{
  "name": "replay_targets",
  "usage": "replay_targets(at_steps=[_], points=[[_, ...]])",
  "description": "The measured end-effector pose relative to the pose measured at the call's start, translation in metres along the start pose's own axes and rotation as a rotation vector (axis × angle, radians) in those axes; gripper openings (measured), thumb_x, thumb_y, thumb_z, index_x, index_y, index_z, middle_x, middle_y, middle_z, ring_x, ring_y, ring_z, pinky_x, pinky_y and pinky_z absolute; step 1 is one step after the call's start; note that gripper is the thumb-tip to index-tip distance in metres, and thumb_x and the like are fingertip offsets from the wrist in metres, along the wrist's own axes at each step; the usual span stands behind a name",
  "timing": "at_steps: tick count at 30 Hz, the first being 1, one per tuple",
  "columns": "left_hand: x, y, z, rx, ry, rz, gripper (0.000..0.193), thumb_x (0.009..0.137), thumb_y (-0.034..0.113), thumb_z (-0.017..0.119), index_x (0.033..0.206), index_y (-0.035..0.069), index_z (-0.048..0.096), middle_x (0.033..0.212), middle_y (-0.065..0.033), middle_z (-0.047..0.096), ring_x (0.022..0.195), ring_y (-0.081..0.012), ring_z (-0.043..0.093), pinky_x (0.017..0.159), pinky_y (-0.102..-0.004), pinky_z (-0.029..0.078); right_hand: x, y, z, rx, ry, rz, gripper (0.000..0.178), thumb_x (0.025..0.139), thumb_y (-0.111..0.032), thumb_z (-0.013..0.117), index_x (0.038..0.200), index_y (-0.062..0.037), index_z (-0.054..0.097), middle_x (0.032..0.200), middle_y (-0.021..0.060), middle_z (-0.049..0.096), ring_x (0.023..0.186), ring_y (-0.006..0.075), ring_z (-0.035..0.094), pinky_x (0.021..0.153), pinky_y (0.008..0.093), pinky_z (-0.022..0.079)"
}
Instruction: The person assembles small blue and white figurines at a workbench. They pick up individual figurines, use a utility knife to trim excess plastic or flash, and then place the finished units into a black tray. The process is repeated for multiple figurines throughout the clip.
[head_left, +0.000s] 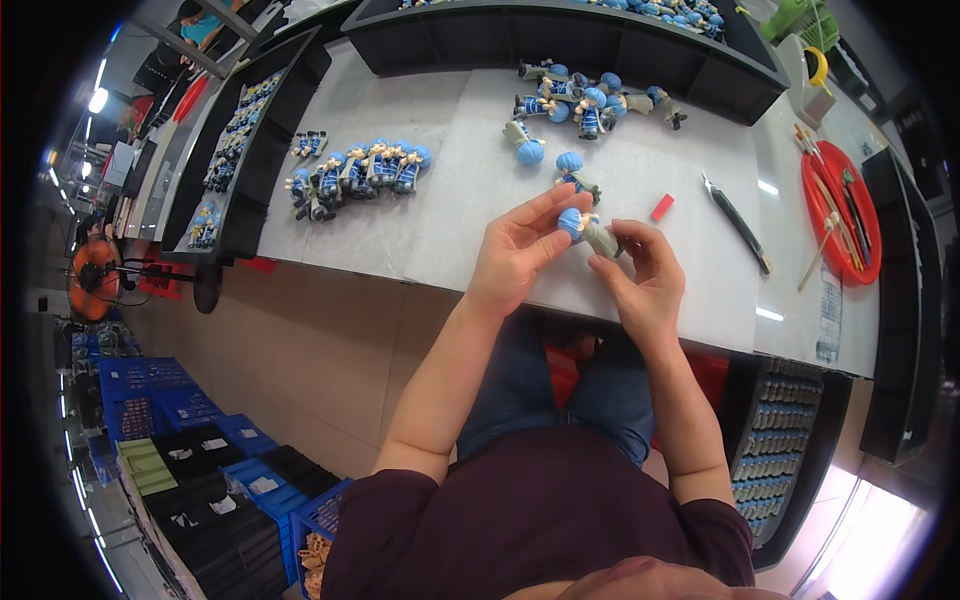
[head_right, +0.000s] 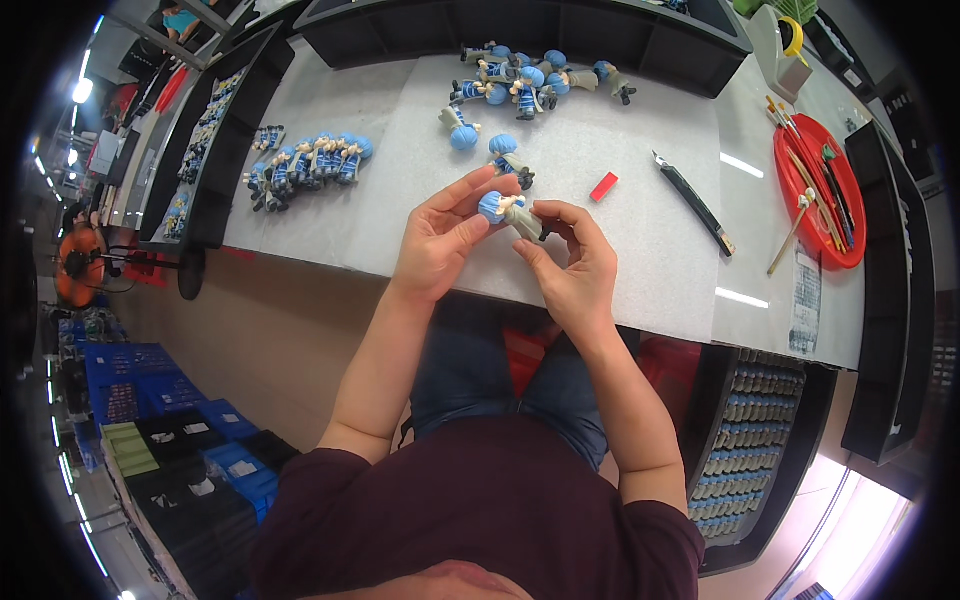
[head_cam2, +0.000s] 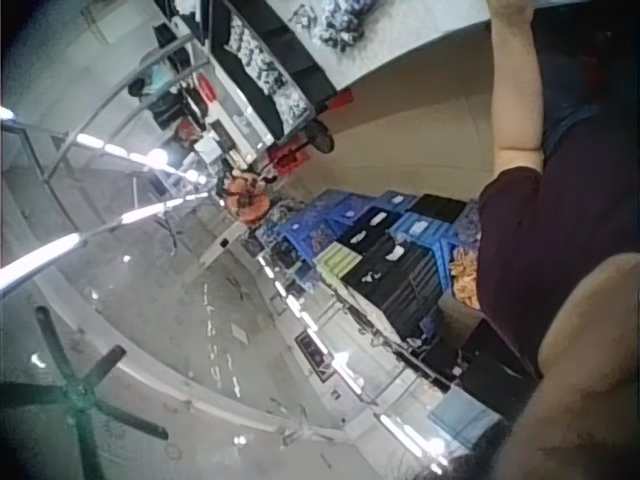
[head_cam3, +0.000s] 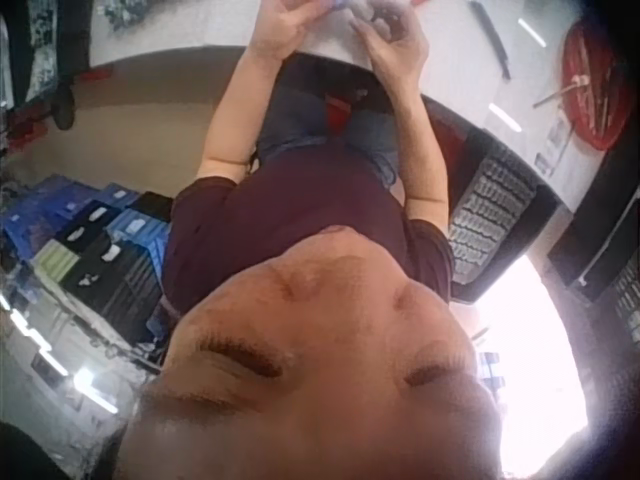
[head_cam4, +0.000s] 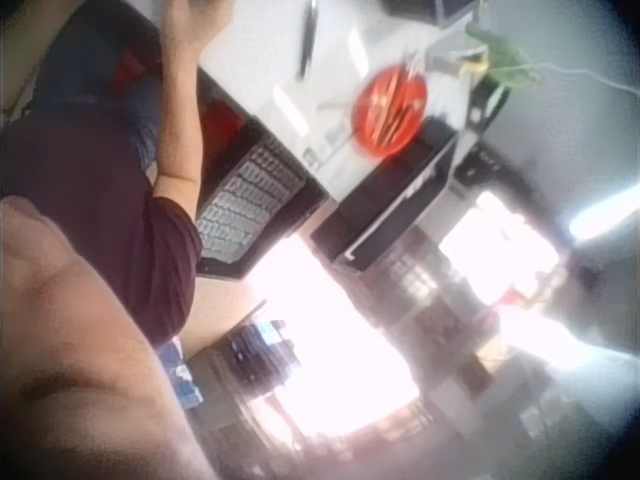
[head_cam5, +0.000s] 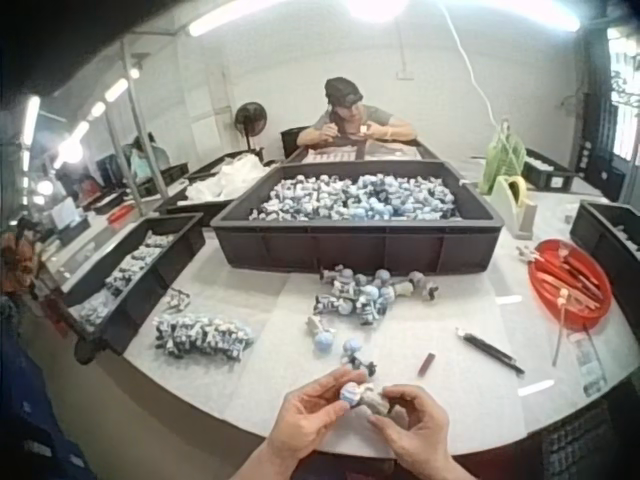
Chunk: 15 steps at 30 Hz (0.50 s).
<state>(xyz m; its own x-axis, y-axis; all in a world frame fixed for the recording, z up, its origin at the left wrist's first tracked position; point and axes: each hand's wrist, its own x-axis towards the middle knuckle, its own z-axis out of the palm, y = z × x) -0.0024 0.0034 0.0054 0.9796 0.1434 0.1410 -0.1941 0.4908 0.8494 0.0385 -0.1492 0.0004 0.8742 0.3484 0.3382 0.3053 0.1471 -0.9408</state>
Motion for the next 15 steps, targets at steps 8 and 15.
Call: replay_targets(at_steps=[8,15], points=[[-0.003,0.000,-0.004,0.073,-0.058,0.038,0.055,0.075,-0.011,0.054,0.126,0.000,0.040,0.117,-0.0211,0.051,0.109,-0.0231,0.050,0.093,-0.0312,0.041,0.000,0.005,0.002,-0.100,0.024,-0.065,0.035,0.068,0.004,0.067,0.100,0.0014,0.055,0.098,0.0089,0.057,0.093,0.0164,0.055,0.084,0.0282,0.043],[-0.002,0.003,0.001,0.024,-0.072,0.028,0.062,0.071,-0.018,0.047,0.129,0.002,0.037,0.119,-0.0180,0.051,0.110,-0.0214,0.049,0.092,-0.0301,0.039,0.000,0.005,0.002,-0.190,0.090,-0.138,0.031,0.065,0.005,0.068,0.095,-0.0015,0.059,0.091,0.0109,0.059,0.083,0.0207,0.058,0.074,0.0295,0.046]])
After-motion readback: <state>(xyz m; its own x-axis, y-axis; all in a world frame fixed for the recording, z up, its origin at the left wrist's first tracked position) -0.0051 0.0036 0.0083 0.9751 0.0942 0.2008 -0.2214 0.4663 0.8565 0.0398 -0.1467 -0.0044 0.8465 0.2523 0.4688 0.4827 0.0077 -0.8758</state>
